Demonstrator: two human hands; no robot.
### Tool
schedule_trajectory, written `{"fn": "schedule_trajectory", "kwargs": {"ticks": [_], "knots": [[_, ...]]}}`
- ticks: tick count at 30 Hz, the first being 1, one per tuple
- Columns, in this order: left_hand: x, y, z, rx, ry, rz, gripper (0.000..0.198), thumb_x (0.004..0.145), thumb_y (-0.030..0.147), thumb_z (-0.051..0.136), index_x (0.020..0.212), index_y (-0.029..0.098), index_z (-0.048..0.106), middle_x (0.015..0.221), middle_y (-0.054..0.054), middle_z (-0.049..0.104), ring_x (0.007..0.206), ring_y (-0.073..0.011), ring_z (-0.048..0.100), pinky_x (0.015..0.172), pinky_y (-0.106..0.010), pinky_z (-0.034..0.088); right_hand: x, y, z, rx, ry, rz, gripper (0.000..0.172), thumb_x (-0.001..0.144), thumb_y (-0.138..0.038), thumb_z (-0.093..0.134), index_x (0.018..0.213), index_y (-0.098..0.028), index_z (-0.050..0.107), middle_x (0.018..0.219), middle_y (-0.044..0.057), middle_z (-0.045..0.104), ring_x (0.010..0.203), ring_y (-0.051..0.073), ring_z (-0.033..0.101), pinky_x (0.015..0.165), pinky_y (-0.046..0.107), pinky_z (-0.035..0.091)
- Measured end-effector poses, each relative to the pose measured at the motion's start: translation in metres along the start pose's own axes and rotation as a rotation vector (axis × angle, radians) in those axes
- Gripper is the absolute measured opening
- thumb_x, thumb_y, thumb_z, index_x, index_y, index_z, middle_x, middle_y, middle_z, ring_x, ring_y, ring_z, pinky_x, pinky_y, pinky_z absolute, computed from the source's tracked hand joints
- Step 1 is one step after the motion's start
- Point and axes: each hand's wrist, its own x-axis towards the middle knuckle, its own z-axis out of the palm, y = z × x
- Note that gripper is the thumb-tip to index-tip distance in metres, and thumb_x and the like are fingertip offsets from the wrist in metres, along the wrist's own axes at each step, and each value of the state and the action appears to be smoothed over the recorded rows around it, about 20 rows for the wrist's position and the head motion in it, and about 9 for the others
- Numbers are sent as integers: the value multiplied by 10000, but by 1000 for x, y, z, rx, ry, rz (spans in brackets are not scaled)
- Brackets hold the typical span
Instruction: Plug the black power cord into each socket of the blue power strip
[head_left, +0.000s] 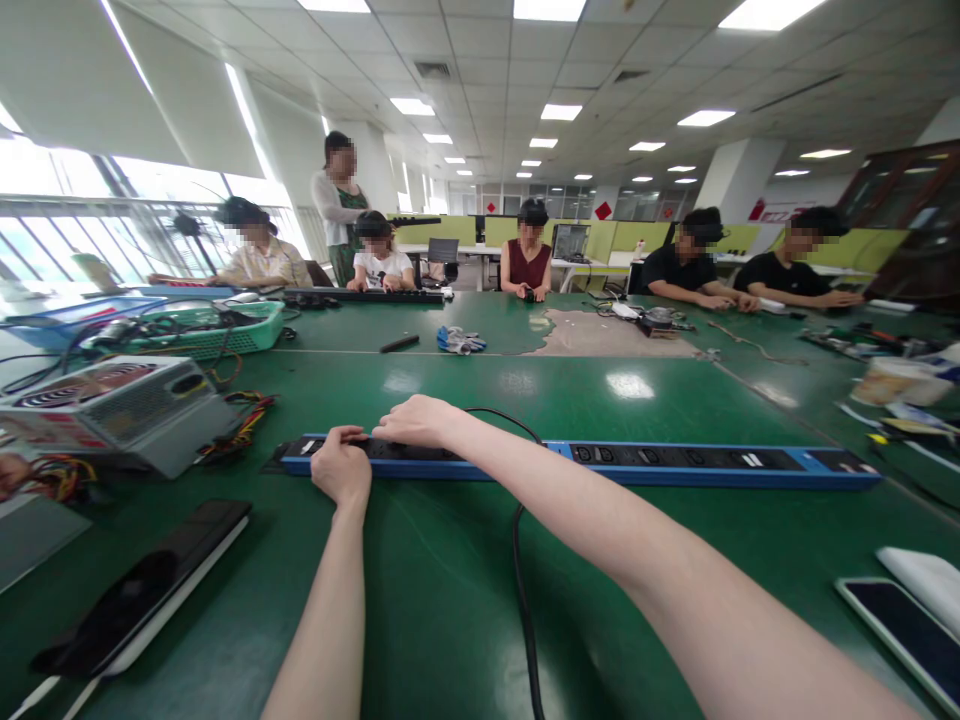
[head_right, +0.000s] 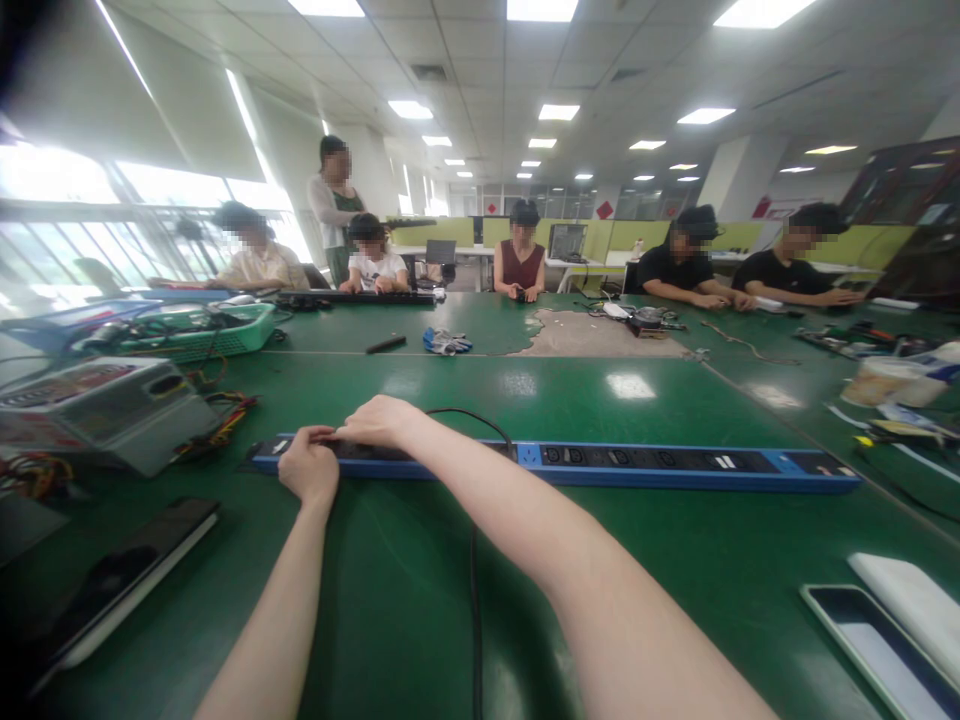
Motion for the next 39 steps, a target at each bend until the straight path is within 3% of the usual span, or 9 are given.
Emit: {"fn": "schedule_trajectory", "kwargs": {"ticks": [5,12,20,28,39], "knots": [[0,1,0,-3,-10,0,391,817,46,456,1006,249,732,911,-19,763,844,-222,650,737,-305,430,2,3,4,-30,-24,0,261,1025,-208,399,1156,-191,624,1165,100,690,1021,199,675,758,310,501],[0,1,0,7,-8,-8,388,820,47,456,1001,253,731,909,-15,764,830,-227,645,741,-314,427,1,5,8,-24,-41,-68,310,1061,-255,328,1265,-215,557,1255,97,639,1001,164,673,753,294,502],[1,1,-1,10,-17,-6,360,841,63,454,993,244,725,914,-23,765,850,-226,655,735,-308,426,13,13,19,-63,-19,-164,210,1033,-224,404,1147,-215,580,1081,72,695,923,147,662,681,258,439],[-1,3,0,24,-27,-3,370,838,59,455,1012,244,724,944,-25,770,845,-221,653,720,-297,416,13,6,24,-172,11,-248,207,1019,-195,419,1124,-189,597,1051,77,711,947,176,689,646,287,430],[-4,6,-1,75,-75,39,372,862,78,444,1038,243,727,962,-41,761,866,-232,632,726,-307,393,16,3,21,-125,-11,-201,208,1011,-209,440,1090,-186,631,1059,75,725,938,209,709,665,319,488]]}}
